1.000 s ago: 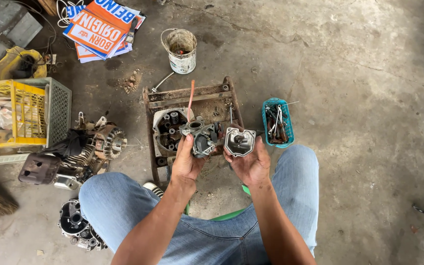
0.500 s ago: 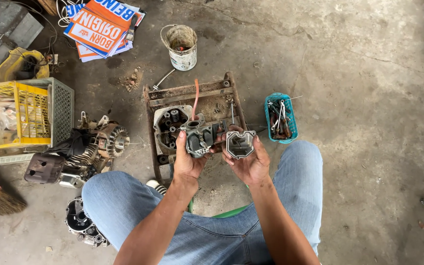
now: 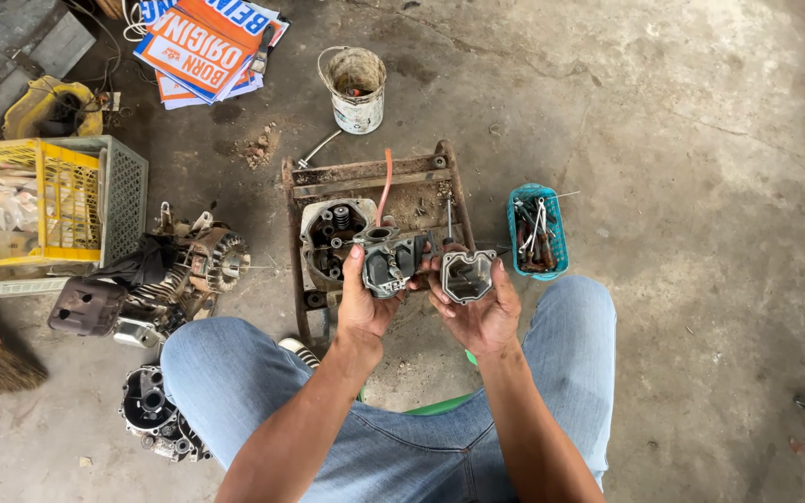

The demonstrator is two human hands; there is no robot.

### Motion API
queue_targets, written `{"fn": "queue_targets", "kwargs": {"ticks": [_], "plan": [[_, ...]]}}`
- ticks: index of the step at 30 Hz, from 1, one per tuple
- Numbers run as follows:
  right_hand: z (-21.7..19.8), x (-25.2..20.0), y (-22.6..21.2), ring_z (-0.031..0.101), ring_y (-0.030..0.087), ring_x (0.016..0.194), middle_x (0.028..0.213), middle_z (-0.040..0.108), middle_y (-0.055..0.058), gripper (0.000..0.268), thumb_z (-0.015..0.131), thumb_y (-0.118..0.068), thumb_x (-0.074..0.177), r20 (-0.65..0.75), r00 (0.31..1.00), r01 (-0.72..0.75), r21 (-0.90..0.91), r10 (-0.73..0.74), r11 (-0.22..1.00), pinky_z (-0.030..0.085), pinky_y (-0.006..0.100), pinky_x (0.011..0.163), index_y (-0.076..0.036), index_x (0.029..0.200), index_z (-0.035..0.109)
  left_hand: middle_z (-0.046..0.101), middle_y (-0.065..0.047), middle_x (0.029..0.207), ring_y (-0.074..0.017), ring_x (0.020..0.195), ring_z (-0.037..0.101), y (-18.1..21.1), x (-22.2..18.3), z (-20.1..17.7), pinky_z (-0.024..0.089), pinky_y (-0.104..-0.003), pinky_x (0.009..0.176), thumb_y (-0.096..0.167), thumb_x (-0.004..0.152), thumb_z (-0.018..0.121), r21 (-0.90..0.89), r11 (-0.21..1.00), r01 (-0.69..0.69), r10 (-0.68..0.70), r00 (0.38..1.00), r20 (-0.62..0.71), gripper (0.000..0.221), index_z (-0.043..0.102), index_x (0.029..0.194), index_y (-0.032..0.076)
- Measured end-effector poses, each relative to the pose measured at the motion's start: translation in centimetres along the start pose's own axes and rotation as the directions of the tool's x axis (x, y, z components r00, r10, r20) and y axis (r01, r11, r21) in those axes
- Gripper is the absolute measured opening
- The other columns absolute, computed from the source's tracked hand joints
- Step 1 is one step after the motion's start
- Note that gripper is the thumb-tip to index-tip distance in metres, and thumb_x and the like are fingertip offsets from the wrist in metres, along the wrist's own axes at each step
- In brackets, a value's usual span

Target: Disassembling and cleaning a motorcycle engine component using a cloth and screwdriver

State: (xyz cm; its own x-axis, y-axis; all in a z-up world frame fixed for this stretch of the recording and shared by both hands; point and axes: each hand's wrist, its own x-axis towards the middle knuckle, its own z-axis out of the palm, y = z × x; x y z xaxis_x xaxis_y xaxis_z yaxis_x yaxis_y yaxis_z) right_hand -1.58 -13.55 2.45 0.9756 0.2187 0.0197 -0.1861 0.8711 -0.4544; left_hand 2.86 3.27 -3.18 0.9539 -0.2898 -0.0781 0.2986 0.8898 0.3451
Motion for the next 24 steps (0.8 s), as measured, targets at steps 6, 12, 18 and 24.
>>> {"fn": "queue_targets", "kwargs": {"ticks": [6,12,18,24], "plan": [[0.2,-0.2,0.0,0.054,0.022,0.082,0.126,0.062,0.020,0.060,0.060,-0.042,0.094,0.058,0.997,0.048,-0.102,-0.042,0.994,0.044,0.026,0.059,-0.006,0.140,0.047,0.072,-0.030,0.108,-0.0429,0.089,0.073,0.7,-0.7,3.1,0.060,-0.044,0.065,0.057,0.087,0.066,0.002,1.000,-0.021,0.021,0.998,-0.064,0.071,0.060,0.132,0.003],[1.6,-0.3,-0.2,0.052,0.024,0.081,0.129,0.062,0.019,0.056,0.057,-0.038,0.092,0.053,0.998,0.022,-0.055,-0.019,0.998,0.044,0.027,0.057,-0.004,0.137,0.050,0.067,-0.036,0.116,-0.0481,0.096,0.072,0.3,0.6,-0.7,0.059,-0.046,0.066,0.063,0.087,0.062,0.014,0.999,-0.047,0.047,0.999,-0.013,0.079,0.052,0.144,0.008],[1.4,-0.3,-0.8,0.049,0.020,0.076,0.117,0.051,0.013,0.057,0.061,-0.041,0.090,-0.004,0.998,-0.061,0.081,0.061,0.995,0.045,0.025,0.051,-0.003,0.130,0.048,0.064,-0.040,0.119,-0.0490,0.097,0.071,0.8,0.9,-1.0,0.056,-0.043,0.065,0.065,0.086,0.061,0.002,0.999,-0.051,0.051,0.998,0.024,0.078,0.053,0.142,0.011],[2.2,-0.2,-1.0,0.048,0.019,0.076,0.112,0.051,0.012,0.056,0.059,-0.038,0.092,-0.025,0.997,-0.066,0.061,0.067,0.996,0.044,0.026,0.053,-0.001,0.132,0.049,0.063,-0.041,0.120,-0.0495,0.098,0.071,0.7,1.3,-1.7,0.055,-0.043,0.066,0.065,0.087,0.061,0.001,0.998,-0.056,0.056,0.997,0.046,0.080,0.049,0.146,0.013]]}}
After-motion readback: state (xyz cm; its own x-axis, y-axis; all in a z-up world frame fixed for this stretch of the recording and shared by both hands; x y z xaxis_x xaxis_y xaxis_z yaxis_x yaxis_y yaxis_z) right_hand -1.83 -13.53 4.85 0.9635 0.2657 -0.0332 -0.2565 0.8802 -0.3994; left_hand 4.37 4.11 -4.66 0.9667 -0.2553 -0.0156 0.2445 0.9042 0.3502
